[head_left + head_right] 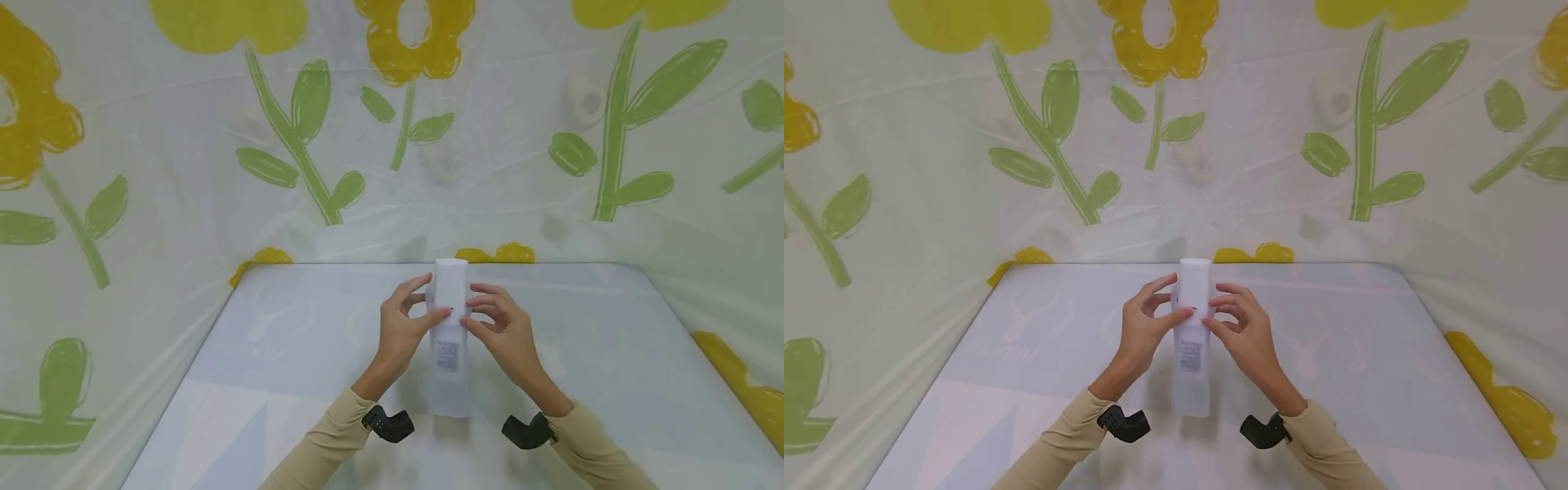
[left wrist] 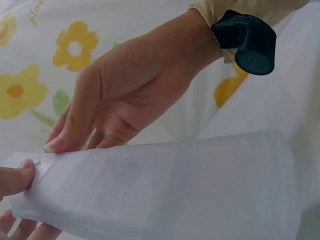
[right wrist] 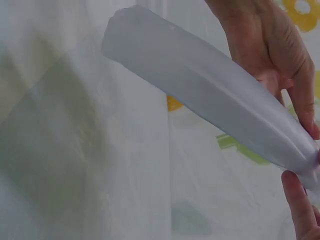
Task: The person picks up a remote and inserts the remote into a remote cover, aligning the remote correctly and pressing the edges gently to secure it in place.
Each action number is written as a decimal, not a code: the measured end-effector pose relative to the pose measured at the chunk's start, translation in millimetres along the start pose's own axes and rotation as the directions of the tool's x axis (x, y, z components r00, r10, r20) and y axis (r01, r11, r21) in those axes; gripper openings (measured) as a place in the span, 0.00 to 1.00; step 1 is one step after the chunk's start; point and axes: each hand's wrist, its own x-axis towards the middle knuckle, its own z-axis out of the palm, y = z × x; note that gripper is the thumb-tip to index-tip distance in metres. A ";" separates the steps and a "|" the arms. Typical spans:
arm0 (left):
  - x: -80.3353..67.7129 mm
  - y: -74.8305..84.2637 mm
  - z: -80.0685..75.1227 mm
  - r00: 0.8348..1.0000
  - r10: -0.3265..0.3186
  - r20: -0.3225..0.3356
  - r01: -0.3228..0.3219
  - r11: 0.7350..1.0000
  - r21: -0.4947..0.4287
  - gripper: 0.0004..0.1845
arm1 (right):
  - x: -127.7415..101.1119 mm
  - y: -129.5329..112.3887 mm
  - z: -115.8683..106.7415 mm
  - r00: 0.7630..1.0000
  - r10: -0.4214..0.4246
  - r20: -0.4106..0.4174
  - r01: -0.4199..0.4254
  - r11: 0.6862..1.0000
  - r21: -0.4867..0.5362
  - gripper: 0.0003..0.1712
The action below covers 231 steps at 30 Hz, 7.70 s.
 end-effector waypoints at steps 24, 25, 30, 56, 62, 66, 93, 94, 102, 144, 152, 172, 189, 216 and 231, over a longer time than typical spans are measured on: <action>-7.5 3.0 4.8 0.994 -0.098 0.038 0.094 0.992 0.085 0.20 | -1.2 -5.7 -0.9 0.990 0.123 -0.069 -0.120 0.992 0.038 0.33; -8.1 3.2 4.7 0.993 -0.101 0.057 0.095 0.991 0.096 0.20 | -1.1 -6.2 -1.3 0.990 0.121 -0.072 -0.119 0.992 0.027 0.34; -9.0 5.5 5.1 0.986 -0.101 0.132 0.088 0.991 0.106 0.25 | -1.3 -8.4 -3.7 0.992 0.106 -0.075 -0.101 0.993 0.062 0.30; -12.9 -8.9 9.8 0.966 -0.119 0.229 0.163 0.969 -0.184 0.24 | 3.4 4.3 -11.0 0.962 0.216 0.165 -0.242 0.957 0.162 0.26; -13.5 -10.9 8.5 0.971 -0.112 0.213 0.154 0.969 -0.193 0.22 | 3.5 6.9 -11.5 0.970 0.182 0.162 -0.213 0.956 0.200 0.27; -14.4 -13.5 5.6 0.979 -0.089 0.185 0.124 0.974 -0.191 0.20 | 2.5 5.3 -11.7 0.975 0.180 0.129 -0.201 0.964 0.176 0.27; -17.3 -15.6 -0.6 0.988 -0.123 0.092 0.138 0.975 -0.174 0.07 | 1.8 -3.3 -9.6 0.980 0.161 0.120 -0.172 0.981 0.091 0.22; -17.5 -15.6 -0.7 0.988 -0.126 0.089 0.141 0.974 -0.177 0.07 | 1.9 -3.7 -9.5 0.981 0.149 0.125 -0.161 0.983 0.091 0.22; -14.1 -6.7 0.9 0.980 -0.195 0.041 0.200 0.959 -0.199 0.05 | 1.7 -4.0 -9.6 0.985 0.122 0.121 -0.131 0.989 0.070 0.22; -9.4 -3.9 -5.7 0.957 -0.127 0.262 0.176 0.969 -0.173 0.16 | -16.0 -7.3 -12.6 0.998 -0.022 -0.066 0.030 0.992 0.125 0.07; -14.3 -5.4 -5.1 0.949 -0.118 0.292 0.185 0.959 -0.214 0.17 | -15.2 -8.0 -11.6 0.992 0.096 -0.077 -0.077 0.972 0.221 0.06; -18.7 -5.5 -7.2 0.970 -0.098 0.223 0.155 0.955 -0.254 0.14 | -4.5 -13.1 -13.8 0.944 0.328 0.030 -0.322 0.901 0.291 0.09; -23.4 -1.5 -2.3 0.986 -0.134 0.100 0.153 0.964 -0.216 0.08 | -6.3 -11.3 -19.2 0.965 0.263 0.024 -0.263 0.949 0.176 0.16; -13.3 3.5 -3.5 0.970 -0.158 0.186 0.200 0.951 -0.234 0.13 | -12.0 -8.4 -24.1 0.952 0.300 0.058 -0.305 0.937 0.170 0.21; -13.7 -0.3 -7.8 0.961 -0.133 0.243 0.179 0.967 -0.182 0.17 | -21.5 -2.5 -14.2 1.000 -0.015 -0.021 0.016 0.998 0.054 0.08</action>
